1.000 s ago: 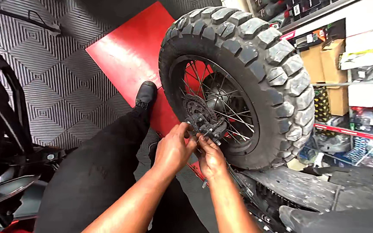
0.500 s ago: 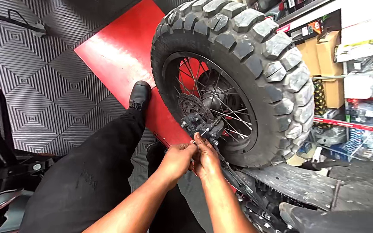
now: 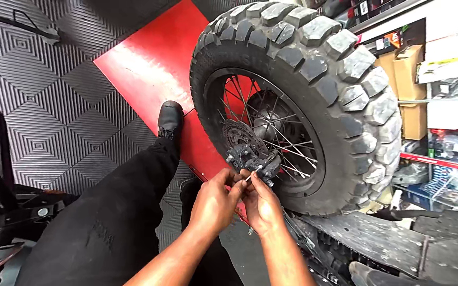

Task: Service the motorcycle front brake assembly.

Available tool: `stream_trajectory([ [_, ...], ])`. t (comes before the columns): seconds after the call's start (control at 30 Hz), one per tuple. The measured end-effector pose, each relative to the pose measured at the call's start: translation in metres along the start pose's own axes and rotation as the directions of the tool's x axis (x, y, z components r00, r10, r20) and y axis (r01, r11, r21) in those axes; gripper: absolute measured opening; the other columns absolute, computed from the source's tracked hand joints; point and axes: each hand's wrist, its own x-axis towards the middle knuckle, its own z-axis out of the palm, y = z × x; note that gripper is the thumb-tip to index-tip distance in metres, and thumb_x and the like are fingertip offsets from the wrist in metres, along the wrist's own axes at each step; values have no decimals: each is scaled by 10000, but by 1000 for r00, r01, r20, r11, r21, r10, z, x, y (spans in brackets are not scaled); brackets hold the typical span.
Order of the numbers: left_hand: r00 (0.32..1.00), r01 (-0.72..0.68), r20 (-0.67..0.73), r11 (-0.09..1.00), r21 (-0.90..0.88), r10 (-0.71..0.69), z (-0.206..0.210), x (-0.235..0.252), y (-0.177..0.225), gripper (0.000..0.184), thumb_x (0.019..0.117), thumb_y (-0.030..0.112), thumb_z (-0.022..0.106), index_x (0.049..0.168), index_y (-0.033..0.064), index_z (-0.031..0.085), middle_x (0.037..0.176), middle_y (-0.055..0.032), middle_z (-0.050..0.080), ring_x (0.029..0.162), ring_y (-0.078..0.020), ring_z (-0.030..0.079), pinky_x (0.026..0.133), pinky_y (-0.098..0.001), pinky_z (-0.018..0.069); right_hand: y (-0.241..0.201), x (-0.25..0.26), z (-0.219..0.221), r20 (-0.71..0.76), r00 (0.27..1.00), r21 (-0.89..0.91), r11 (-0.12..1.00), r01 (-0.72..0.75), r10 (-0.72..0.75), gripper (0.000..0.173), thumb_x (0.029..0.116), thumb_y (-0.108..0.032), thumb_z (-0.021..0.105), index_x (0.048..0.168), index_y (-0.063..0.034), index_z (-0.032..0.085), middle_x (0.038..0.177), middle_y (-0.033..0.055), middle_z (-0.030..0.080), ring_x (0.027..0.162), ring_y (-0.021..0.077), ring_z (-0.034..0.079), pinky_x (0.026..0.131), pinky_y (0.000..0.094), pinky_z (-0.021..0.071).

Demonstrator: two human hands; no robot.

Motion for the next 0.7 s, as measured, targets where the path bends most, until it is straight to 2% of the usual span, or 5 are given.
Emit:
stream_trajectory([
  [0.23, 992, 128, 5, 983, 130, -129, -4, 18, -14, 180, 1004, 438, 621, 1008, 273, 692, 821, 83, 691, 675, -106, 656, 638, -401, 576, 1, 2, -8, 35, 997, -133, 989, 70, -66, 241, 1044, -85, 527, 1183, 33, 686, 1092, 180, 709, 974, 223, 675, 902, 367, 551],
  [0.33, 955, 211, 184, 969, 132, -233, -6, 21, -11, 312, 1050, 442, 495, 1027, 214, 707, 861, 34, 714, 748, -155, 687, 708, -457, 577, 1, 5, -8, 5, 996, -161, 983, 89, -90, 176, 1023, -75, 565, 1061, 42, 691, 1022, 163, 725, 942, 196, 678, 872, 336, 550],
  [0.43, 866, 358, 400, 930, -78, -300, -8, 17, 0, 365, 1067, 355, 413, 1069, 146, 713, 950, 15, 755, 689, -142, 702, 628, -370, 592, 3, 7, -8, -26, 997, -149, 986, 69, -74, 151, 1000, -100, 616, 1001, 36, 683, 964, 154, 719, 886, 184, 680, 837, 332, 564],
  [0.57, 809, 501, 490, 818, -284, -325, -4, 7, 13, 251, 1023, 287, 544, 925, 94, 673, 793, -33, 709, 567, -145, 638, 524, -311, 539, 5, 5, -5, -59, 998, -98, 995, 18, -24, 176, 964, -157, 683, 970, 12, 636, 910, 146, 691, 817, 176, 667, 756, 331, 570],
  [0.7, 846, 370, 446, 924, -95, -293, -4, 4, 16, 281, 943, 385, 671, 898, 107, 669, 684, -25, 637, 573, -172, 621, 567, -404, 545, 3, 5, 1, -89, 996, -34, 999, -6, 3, 181, 940, -157, 718, 958, -3, 624, 880, 122, 669, 785, 149, 648, 729, 297, 560],
])
